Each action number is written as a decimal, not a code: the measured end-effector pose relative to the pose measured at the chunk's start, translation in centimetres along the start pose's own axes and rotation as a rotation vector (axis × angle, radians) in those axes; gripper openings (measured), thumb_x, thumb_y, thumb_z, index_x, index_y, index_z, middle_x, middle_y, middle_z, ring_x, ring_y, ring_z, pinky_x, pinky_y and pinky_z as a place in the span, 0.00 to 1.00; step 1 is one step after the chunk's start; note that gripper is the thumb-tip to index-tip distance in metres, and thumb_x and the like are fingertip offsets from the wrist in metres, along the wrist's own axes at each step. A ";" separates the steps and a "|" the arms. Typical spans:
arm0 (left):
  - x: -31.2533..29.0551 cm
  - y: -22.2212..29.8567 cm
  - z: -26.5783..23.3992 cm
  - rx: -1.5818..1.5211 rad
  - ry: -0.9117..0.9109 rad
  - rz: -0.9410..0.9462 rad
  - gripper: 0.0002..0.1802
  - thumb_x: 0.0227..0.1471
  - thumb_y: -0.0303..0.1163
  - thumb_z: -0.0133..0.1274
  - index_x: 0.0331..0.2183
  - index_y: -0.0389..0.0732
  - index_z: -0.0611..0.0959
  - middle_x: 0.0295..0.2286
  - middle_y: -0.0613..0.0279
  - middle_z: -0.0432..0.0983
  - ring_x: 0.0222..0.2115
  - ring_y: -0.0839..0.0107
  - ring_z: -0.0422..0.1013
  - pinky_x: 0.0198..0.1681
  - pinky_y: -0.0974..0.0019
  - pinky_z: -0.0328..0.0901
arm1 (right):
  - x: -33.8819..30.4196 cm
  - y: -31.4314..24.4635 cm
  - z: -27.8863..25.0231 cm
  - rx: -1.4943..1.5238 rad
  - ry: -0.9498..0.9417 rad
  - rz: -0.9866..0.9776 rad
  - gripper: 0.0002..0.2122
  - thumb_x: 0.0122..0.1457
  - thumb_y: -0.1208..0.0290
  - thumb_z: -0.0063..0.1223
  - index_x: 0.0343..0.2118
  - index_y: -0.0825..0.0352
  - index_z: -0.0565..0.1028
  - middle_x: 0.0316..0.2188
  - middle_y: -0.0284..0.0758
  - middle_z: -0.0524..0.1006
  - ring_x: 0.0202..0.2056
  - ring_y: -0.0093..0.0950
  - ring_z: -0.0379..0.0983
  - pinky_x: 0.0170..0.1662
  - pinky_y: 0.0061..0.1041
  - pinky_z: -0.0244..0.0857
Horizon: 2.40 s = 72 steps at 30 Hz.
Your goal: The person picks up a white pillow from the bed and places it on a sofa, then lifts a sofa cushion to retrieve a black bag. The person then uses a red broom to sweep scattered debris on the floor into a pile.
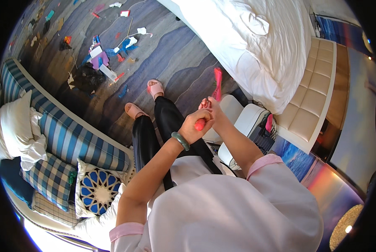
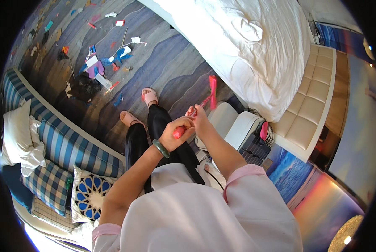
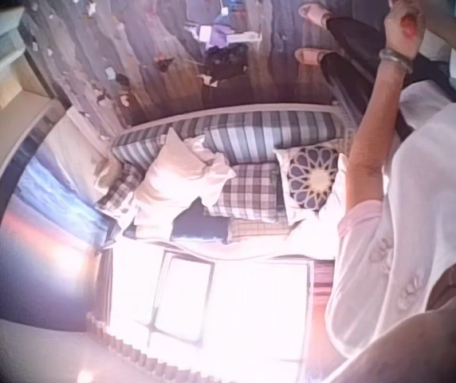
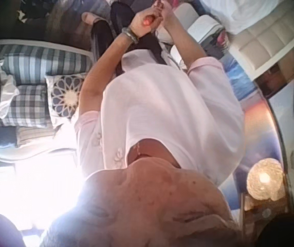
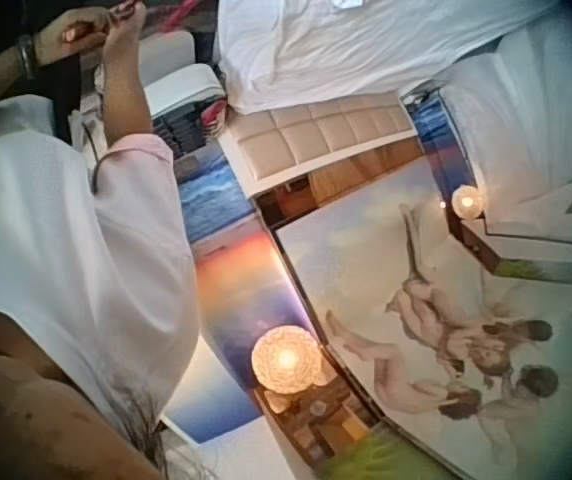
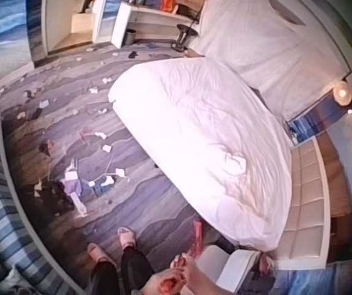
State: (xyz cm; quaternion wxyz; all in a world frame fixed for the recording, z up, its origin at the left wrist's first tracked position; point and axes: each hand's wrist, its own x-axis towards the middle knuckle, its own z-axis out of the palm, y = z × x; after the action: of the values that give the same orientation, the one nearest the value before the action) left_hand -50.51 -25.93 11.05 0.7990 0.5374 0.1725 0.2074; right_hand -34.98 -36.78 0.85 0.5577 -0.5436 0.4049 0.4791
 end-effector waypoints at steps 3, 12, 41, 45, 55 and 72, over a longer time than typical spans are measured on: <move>1.0 -0.6 -0.7 -0.049 -0.010 -0.097 0.08 0.47 0.20 0.56 0.24 0.36 0.72 0.28 0.59 0.72 0.33 0.66 0.71 0.39 0.67 0.65 | -0.3 0.1 0.3 -0.109 -0.107 -0.156 0.12 0.60 0.63 0.43 0.21 0.61 0.64 0.18 0.29 0.66 0.23 0.25 0.63 0.33 0.25 0.63; -1.8 -3.0 -2.3 -0.022 -0.027 0.005 0.10 0.45 0.18 0.57 0.22 0.36 0.70 0.28 0.56 0.72 0.33 0.61 0.71 0.39 0.64 0.66 | -0.2 2.3 -0.1 -0.111 -0.012 -0.101 0.13 0.61 0.62 0.42 0.21 0.61 0.65 0.17 0.29 0.66 0.23 0.23 0.64 0.32 0.23 0.64; -22.4 -11.0 -1.8 -0.437 -0.254 -1.021 0.46 0.50 0.28 0.56 0.62 0.45 0.47 0.39 0.57 0.67 0.24 0.76 0.70 0.25 0.70 0.68 | 10.8 14.3 -11.0 -0.352 0.179 -0.040 0.06 0.59 0.66 0.50 0.30 0.57 0.65 0.20 0.25 0.67 0.17 0.19 0.63 0.23 0.22 0.62; -27.1 -13.3 5.2 -0.172 -0.117 -1.090 0.37 0.55 0.32 0.48 0.61 0.39 0.50 0.25 0.49 0.74 0.24 0.65 0.74 0.28 0.62 0.68 | 8.1 15.7 -14.8 -0.399 0.168 -0.111 0.06 0.60 0.67 0.49 0.30 0.57 0.63 0.19 0.25 0.65 0.16 0.18 0.60 0.20 0.19 0.59; -30.3 -12.1 4.7 -0.067 -0.266 -1.164 0.34 0.53 0.34 0.48 0.59 0.44 0.57 0.26 0.49 0.75 0.29 0.58 0.75 0.37 0.60 0.68 | 4.8 19.5 -21.4 -0.135 0.337 -0.068 0.06 0.59 0.68 0.49 0.30 0.57 0.64 0.20 0.25 0.65 0.17 0.18 0.61 0.21 0.20 0.59; -28.8 -27.0 -1.8 -0.659 -0.262 -1.218 0.26 0.56 0.30 0.48 0.56 0.46 0.65 0.18 0.69 0.64 0.10 0.81 0.59 0.14 0.76 0.54 | 17.5 20.7 -25.4 -0.177 0.658 -0.313 0.06 0.55 0.75 0.46 0.23 0.62 0.63 0.13 0.29 0.62 0.13 0.23 0.59 0.18 0.26 0.58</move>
State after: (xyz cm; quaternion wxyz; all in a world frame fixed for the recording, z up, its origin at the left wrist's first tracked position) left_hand -72.10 -48.48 -13.25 0.9083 0.0957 0.2733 -0.3019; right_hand -49.66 -61.40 -22.74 0.4154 -0.7698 0.4314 0.2207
